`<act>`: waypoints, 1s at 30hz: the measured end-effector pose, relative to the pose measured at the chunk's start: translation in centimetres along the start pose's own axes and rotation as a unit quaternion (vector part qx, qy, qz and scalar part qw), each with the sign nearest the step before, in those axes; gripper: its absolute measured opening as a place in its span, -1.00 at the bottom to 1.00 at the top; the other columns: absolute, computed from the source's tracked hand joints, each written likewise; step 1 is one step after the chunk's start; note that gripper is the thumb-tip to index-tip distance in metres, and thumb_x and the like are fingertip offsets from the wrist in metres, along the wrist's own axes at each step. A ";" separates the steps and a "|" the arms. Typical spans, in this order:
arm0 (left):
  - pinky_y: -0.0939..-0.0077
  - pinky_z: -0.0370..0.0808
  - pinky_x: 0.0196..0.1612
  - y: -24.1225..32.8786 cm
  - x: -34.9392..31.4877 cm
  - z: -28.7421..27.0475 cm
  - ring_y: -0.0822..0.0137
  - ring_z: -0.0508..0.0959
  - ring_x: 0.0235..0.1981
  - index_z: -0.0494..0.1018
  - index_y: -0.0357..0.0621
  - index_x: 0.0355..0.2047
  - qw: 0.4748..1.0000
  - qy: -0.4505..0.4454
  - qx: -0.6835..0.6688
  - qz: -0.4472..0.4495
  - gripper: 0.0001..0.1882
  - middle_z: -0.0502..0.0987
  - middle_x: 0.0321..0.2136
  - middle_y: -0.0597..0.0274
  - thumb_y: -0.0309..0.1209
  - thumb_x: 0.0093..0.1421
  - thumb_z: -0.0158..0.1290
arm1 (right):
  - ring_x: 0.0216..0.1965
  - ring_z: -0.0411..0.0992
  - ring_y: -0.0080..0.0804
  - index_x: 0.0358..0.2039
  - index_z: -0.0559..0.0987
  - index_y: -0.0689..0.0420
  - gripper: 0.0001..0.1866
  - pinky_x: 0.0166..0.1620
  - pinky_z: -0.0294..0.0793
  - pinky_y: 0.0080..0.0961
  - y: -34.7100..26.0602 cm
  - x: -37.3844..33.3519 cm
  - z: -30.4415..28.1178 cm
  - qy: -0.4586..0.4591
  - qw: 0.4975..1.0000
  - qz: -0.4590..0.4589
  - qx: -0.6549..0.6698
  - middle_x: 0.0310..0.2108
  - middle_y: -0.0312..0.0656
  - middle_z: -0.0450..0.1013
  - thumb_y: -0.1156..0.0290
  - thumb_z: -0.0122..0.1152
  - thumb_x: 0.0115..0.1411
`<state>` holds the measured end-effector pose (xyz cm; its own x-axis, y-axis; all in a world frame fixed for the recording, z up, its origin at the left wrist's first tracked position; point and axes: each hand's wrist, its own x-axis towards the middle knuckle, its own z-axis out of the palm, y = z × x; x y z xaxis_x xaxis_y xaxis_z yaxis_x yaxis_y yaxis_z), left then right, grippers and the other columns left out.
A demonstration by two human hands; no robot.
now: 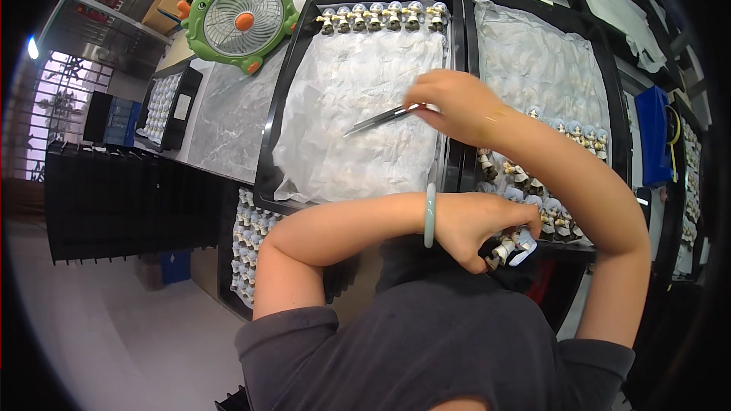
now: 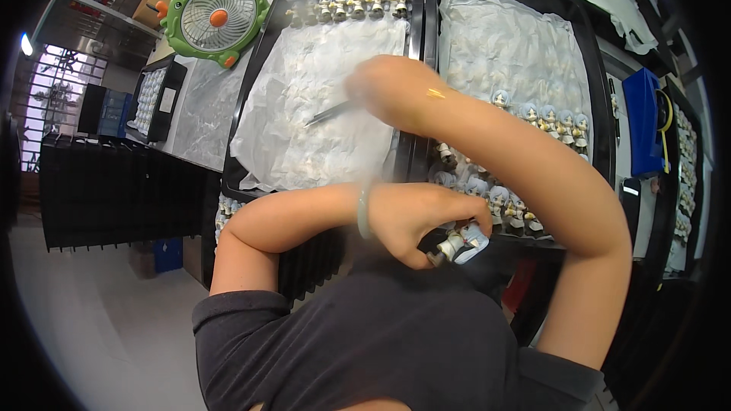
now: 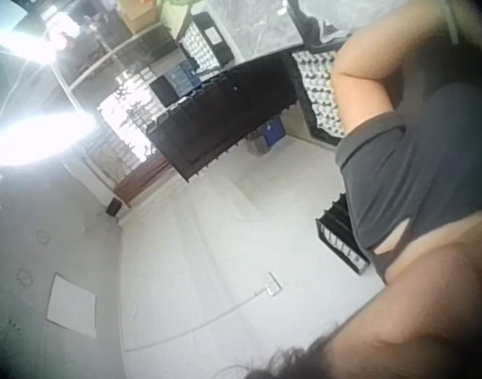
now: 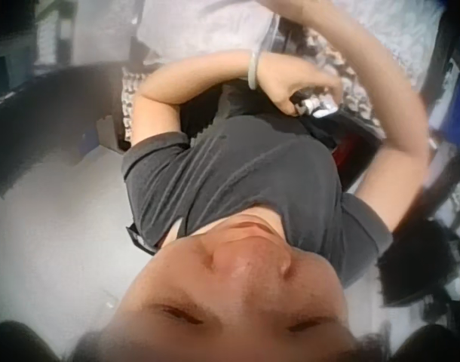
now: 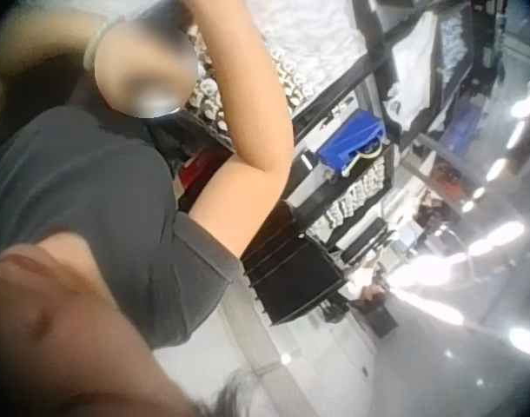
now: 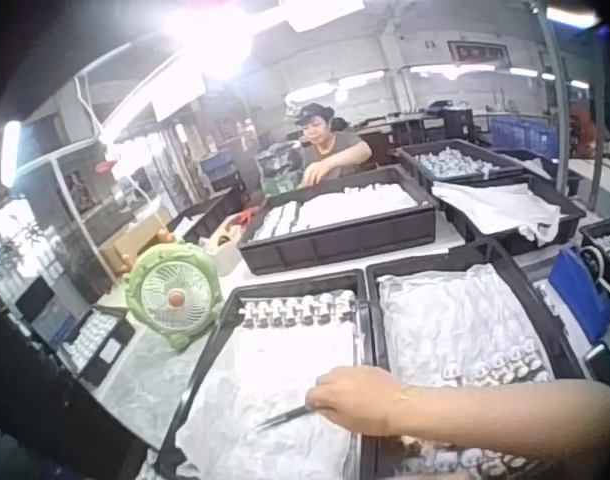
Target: The person uses a craft knife to trim excess material from a small figurine, then uses a paintbrush to apply paint to the figurine's hair. They repeat this process on multiple figurines, picking them up from a tray, working on them, and placing them back down.
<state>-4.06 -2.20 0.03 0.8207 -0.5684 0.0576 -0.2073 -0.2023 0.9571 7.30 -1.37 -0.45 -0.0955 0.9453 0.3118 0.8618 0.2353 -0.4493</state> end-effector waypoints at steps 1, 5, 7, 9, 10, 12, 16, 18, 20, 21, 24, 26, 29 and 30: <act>0.39 0.31 -0.21 -0.2 0.0 0.0 0.13 0.38 -0.28 0.21 -0.25 -0.20 1.000 -0.008 0.003 0.001 -0.40 0.34 -0.31 0.03 -0.49 -0.38 0.07 | -0.31 0.34 -0.23 -0.43 0.45 0.12 -0.85 -0.26 0.33 -0.39 0.3 1.6 1.3 -0.047 0.999 0.025 -0.002 -0.41 -0.17 0.39 0.50 0.09 -0.10; 0.41 0.31 -0.19 -0.9 0.1 -0.1 0.12 0.38 -0.29 0.21 -0.25 -0.20 1.000 -0.019 0.008 -0.007 -0.39 0.35 -0.30 0.03 -0.50 -0.39 0.07 | -0.24 0.34 -0.22 -0.35 0.44 0.09 -0.75 -0.21 0.32 -0.37 2.0 5.4 6.1 -0.213 0.971 0.071 -0.087 -0.36 -0.15 0.40 0.52 0.09 -0.14; 0.41 0.31 -0.19 -0.9 0.0 -0.2 0.14 0.38 -0.26 0.21 -0.25 -0.19 1.000 -0.023 0.015 -0.005 -0.38 0.34 -0.28 0.03 -0.50 -0.39 0.07 | -0.24 0.35 -0.20 -0.34 0.44 0.10 -0.73 -0.20 0.32 -0.35 1.9 5.8 6.8 -0.260 0.957 0.093 -0.094 -0.36 -0.13 0.40 0.53 0.08 -0.15; 0.41 0.31 -0.18 -0.8 -0.2 -0.4 0.17 0.37 -0.23 0.19 -0.25 -0.17 1.000 -0.028 0.003 -0.007 -0.37 0.33 -0.26 0.03 -0.49 -0.37 0.07 | -0.26 0.36 -0.18 -0.34 0.43 0.12 -0.74 -0.20 0.32 -0.34 1.5 5.7 6.5 -0.268 0.955 0.113 -0.061 -0.36 -0.12 0.40 0.55 0.05 -0.15; 0.40 0.32 -0.18 -0.6 0.0 -0.5 0.18 0.37 -0.22 0.18 -0.24 -0.16 0.999 -0.035 -0.012 -0.006 -0.37 0.32 -0.24 0.03 -0.49 -0.36 0.08 | -0.26 0.36 -0.17 -0.34 0.42 0.13 -0.73 -0.20 0.31 -0.34 1.5 5.5 5.9 -0.205 0.974 0.097 -0.025 -0.36 -0.11 0.40 0.55 0.03 -0.15; 0.39 0.32 -0.17 -0.7 0.1 -0.6 0.20 0.36 -0.19 0.16 -0.24 -0.13 0.996 -0.017 -0.086 0.027 -0.36 0.31 -0.22 0.03 -0.47 -0.32 0.08 | -0.28 0.35 -0.14 -0.32 0.40 0.14 -0.72 -0.20 0.31 -0.33 2.0 4.7 4.5 -0.071 0.994 0.065 0.045 -0.35 -0.08 0.39 0.56 0.01 -0.14; 0.40 0.34 -0.19 0.4 -0.6 -1.3 0.21 0.34 -0.17 0.06 -0.23 -0.02 0.903 0.077 -0.421 0.040 -0.24 0.30 -0.20 -0.02 -0.35 -0.28 0.11 | -0.59 0.34 -0.50 -0.12 0.30 0.07 -0.62 -0.52 0.31 -0.60 1.6 0.4 -2.9 0.188 0.964 0.083 0.168 -0.50 -0.19 0.36 0.49 -0.05 -0.02; 0.43 0.41 -0.34 1.4 -0.9 -2.2 0.17 0.46 -0.39 0.04 -0.28 0.02 0.893 0.125 -0.431 0.036 -0.07 0.34 -0.24 -0.11 -0.01 -0.32 0.08 | -0.67 0.22 -0.66 -0.08 0.28 0.07 -0.65 -0.61 0.18 -0.75 0.4 -3.5 -6.5 0.181 0.924 0.162 0.294 -0.55 -0.30 0.29 0.44 -0.10 0.07; 0.42 0.43 -0.41 2.2 -0.8 -2.6 0.15 0.48 -0.52 0.07 -0.29 0.00 0.881 0.147 -0.448 0.047 -0.05 0.37 -0.30 -0.15 0.13 -0.31 0.00 | -0.71 0.15 -0.73 -0.07 0.27 0.09 -0.68 -0.66 0.08 -0.83 -0.9 -7.6 -9.1 0.188 0.877 0.204 0.393 -0.58 -0.37 0.24 0.39 -0.15 0.13; 0.43 0.43 -0.42 2.5 -0.9 -2.6 0.15 0.48 -0.53 0.08 -0.29 -0.01 0.878 0.158 -0.449 0.048 -0.05 0.37 -0.32 -0.15 0.16 -0.30 -0.02 | -0.62 0.20 -0.72 -0.09 0.27 0.14 -0.70 -0.54 0.18 -0.79 -1.5 -9.2 -9.8 0.176 0.878 0.223 0.385 -0.54 -0.33 0.27 0.42 -0.16 0.14; 0.46 0.42 -0.45 2.9 -0.9 -2.3 0.16 0.47 -0.57 0.11 -0.30 -0.04 0.871 0.193 -0.450 0.044 -0.06 0.38 -0.39 -0.14 0.21 -0.29 -0.07 | -0.51 0.28 -0.67 -0.10 0.27 0.20 -0.71 -0.42 0.29 -0.72 -2.6 -12.0 -8.6 0.221 0.906 0.192 0.306 -0.47 -0.28 0.31 0.48 -0.18 0.13; 0.48 0.40 -0.49 3.2 -0.8 -1.9 0.17 0.47 -0.59 0.12 -0.30 -0.06 0.868 0.217 -0.443 0.048 -0.08 0.37 -0.44 -0.11 0.23 -0.27 -0.09 | -0.51 0.30 -0.55 -0.12 0.30 0.20 -0.71 -0.42 0.30 -0.66 -2.6 -12.7 -8.1 0.246 0.939 0.124 0.207 -0.47 -0.23 0.33 0.54 -0.14 0.09; 0.51 0.31 -0.55 2.7 -0.5 -1.6 0.24 0.40 -0.63 0.17 -0.25 -0.12 0.858 0.259 -0.440 0.062 -0.14 0.35 -0.49 -0.01 0.23 -0.26 -0.05 | -0.56 0.30 -0.35 -0.15 0.38 0.16 -0.66 -0.46 0.29 -0.58 -2.7 -12.7 -8.3 0.266 0.956 0.036 0.120 -0.54 -0.17 0.32 0.58 -0.03 -0.02; 0.51 0.29 -0.56 2.7 -0.6 -1.7 0.26 0.38 -0.63 0.17 -0.24 -0.13 0.854 0.270 -0.441 0.064 -0.15 0.34 -0.49 0.01 0.23 -0.25 -0.04 | -0.58 0.29 -0.35 -0.16 0.39 0.15 -0.65 -0.48 0.28 -0.56 -2.8 -12.8 -8.4 0.256 0.962 0.033 0.095 -0.57 -0.18 0.31 0.56 -0.01 -0.04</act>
<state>-4.21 -1.10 3.06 0.9965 -0.0423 0.0719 -0.0273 0.6483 0.7609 10.29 -16.00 3.85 0.2547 0.7364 0.6267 0.7468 0.2620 -0.6113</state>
